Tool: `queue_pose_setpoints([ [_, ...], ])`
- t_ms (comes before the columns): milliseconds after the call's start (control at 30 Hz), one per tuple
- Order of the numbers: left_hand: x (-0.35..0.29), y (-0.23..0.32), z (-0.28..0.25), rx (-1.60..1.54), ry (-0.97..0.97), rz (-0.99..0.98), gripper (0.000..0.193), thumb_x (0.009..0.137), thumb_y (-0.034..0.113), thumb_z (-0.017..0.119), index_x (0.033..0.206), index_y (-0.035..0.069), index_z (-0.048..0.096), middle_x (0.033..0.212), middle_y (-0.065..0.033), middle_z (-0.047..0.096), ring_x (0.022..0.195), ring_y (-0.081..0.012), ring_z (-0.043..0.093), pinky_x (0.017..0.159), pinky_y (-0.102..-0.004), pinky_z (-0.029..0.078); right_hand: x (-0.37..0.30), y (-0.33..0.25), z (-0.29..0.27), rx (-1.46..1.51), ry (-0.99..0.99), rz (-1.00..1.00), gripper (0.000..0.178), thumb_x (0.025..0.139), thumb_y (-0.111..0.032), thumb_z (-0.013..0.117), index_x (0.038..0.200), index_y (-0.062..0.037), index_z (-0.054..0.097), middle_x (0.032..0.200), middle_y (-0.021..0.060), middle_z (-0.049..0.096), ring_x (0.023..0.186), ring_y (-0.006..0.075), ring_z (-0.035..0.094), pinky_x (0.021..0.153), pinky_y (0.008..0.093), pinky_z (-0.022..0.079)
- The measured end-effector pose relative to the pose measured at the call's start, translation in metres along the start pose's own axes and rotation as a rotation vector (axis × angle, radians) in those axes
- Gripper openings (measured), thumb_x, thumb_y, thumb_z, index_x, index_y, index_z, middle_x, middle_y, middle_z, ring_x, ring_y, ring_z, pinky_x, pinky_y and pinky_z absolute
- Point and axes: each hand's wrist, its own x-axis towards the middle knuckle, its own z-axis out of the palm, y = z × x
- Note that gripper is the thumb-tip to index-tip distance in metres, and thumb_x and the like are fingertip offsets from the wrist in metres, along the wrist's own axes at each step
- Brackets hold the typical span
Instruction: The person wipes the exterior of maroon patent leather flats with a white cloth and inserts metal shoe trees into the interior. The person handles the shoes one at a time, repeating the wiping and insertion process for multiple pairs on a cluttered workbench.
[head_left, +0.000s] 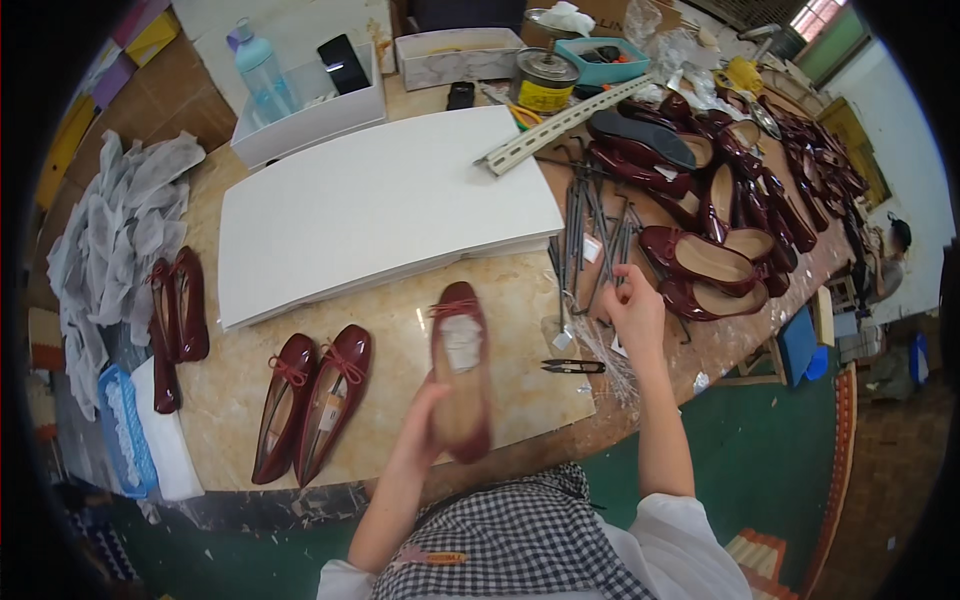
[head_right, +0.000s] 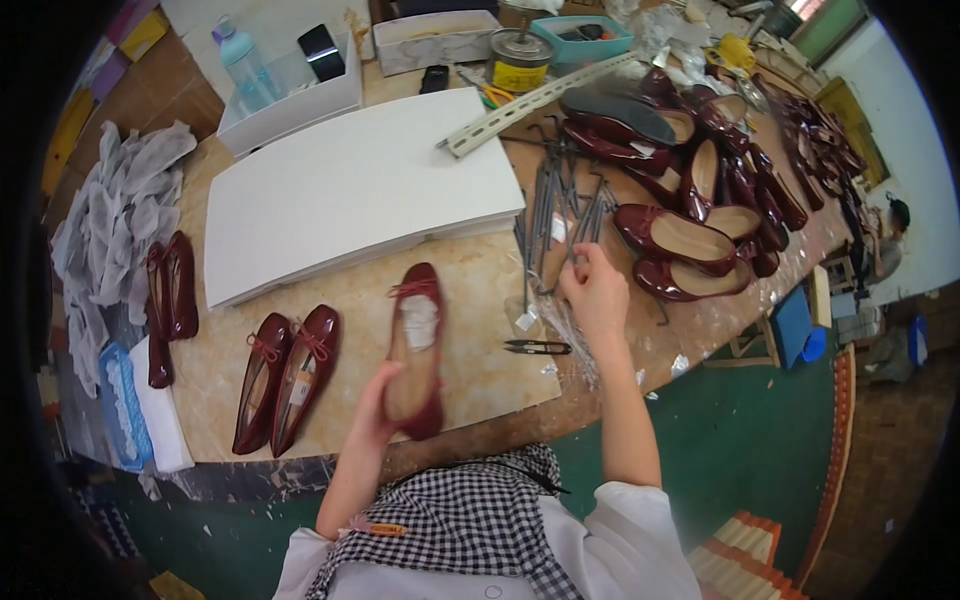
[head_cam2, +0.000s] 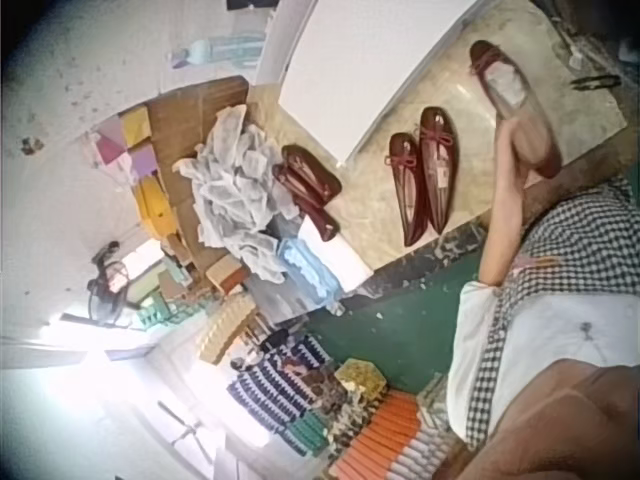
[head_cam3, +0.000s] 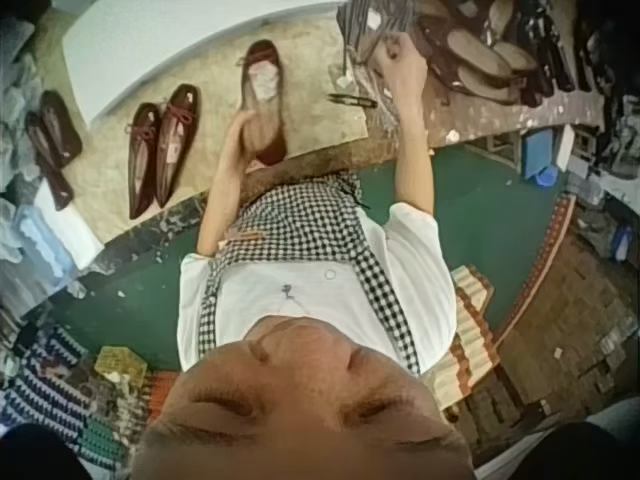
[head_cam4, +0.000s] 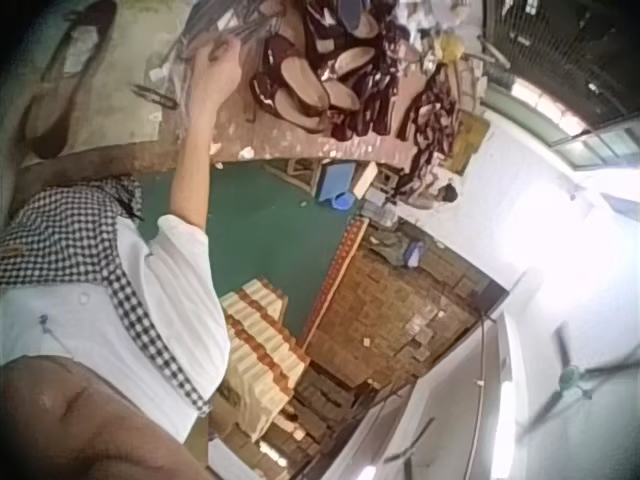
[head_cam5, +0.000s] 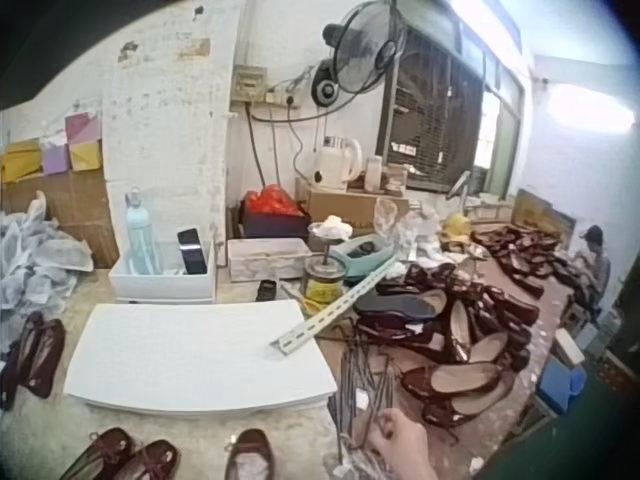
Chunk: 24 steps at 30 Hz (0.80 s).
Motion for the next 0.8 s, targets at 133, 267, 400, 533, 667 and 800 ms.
queue_pose_setpoints([
  [133, -0.012, 0.021, 0.007, -0.056, 0.037, 0.152, 0.054, 0.092, 0.028, 0.048, 0.136, -0.003, 0.041, 0.126, -0.0178, 0.056, 0.112, -0.027, 0.058, 0.095, -0.0391, 0.048, -0.04, -0.086, -0.005, 0.185, -0.247, -0.004, 0.032, 0.085, -0.015, 0.064, 0.115, -0.0077, 0.063, 0.054, 0.0131, 0.052, 0.045, 0.0247, 0.052, 0.049, 0.0333, 0.041],
  [267, -0.012, 0.041, 0.006, 0.082, 0.27, 0.355, 0.065, 0.09, 0.023, 0.052, 0.147, 0.012, 0.024, 0.138, -0.0135, 0.043, 0.121, -0.0249, 0.051, 0.098, -0.0386, 0.045, -0.078, -0.128, -0.006, 0.319, -0.65, -0.119, 0.038, 0.088, -0.016, 0.062, 0.125, -0.0082, 0.059, 0.055, 0.0146, 0.052, 0.044, 0.0246, 0.052, 0.048, 0.0327, 0.04],
  [400, -0.013, 0.042, 0.001, 0.212, 0.321, 0.568, 0.07, 0.088, 0.018, 0.057, 0.147, 0.004, 0.022, 0.138, -0.0148, 0.042, 0.124, -0.0229, 0.045, 0.101, -0.0343, 0.038, -0.087, -0.154, -0.003, 0.37, -0.768, -0.149, 0.034, 0.089, -0.014, 0.059, 0.122, -0.0045, 0.059, 0.056, 0.016, 0.054, 0.046, 0.0269, 0.054, 0.048, 0.0341, 0.042],
  [533, -0.016, 0.04, 0.004, 0.322, 0.31, 0.661, 0.069, 0.09, 0.027, 0.055, 0.145, 0.001, 0.022, 0.136, -0.0162, 0.042, 0.123, -0.0236, 0.044, 0.102, -0.0343, 0.037, -0.085, -0.158, 0.015, 0.359, -0.69, -0.246, 0.032, 0.089, -0.013, 0.059, 0.119, -0.0007, 0.06, 0.056, 0.0171, 0.054, 0.046, 0.0292, 0.055, 0.048, 0.036, 0.043],
  [667, -0.014, 0.037, 0.004, 0.356, 0.302, 0.739, 0.073, 0.091, 0.039, 0.051, 0.144, -0.001, 0.022, 0.137, -0.0167, 0.041, 0.123, -0.0237, 0.044, 0.101, -0.0346, 0.037, -0.087, -0.165, 0.027, 0.356, -0.557, -0.337, 0.03, 0.088, -0.013, 0.06, 0.114, 0.0014, 0.062, 0.053, 0.0149, 0.053, 0.043, 0.0273, 0.054, 0.045, 0.0364, 0.042],
  [800, -0.013, 0.029, 0.008, 0.425, 0.258, 0.838, 0.081, 0.092, 0.052, 0.046, 0.145, -0.003, 0.019, 0.138, -0.0174, 0.04, 0.125, -0.0243, 0.043, 0.103, -0.0346, 0.035, -0.092, -0.166, 0.052, 0.267, -0.291, -0.554, 0.032, 0.087, -0.012, 0.06, 0.116, 0.0014, 0.062, 0.049, 0.0102, 0.052, 0.041, 0.0242, 0.054, 0.044, 0.0359, 0.042],
])
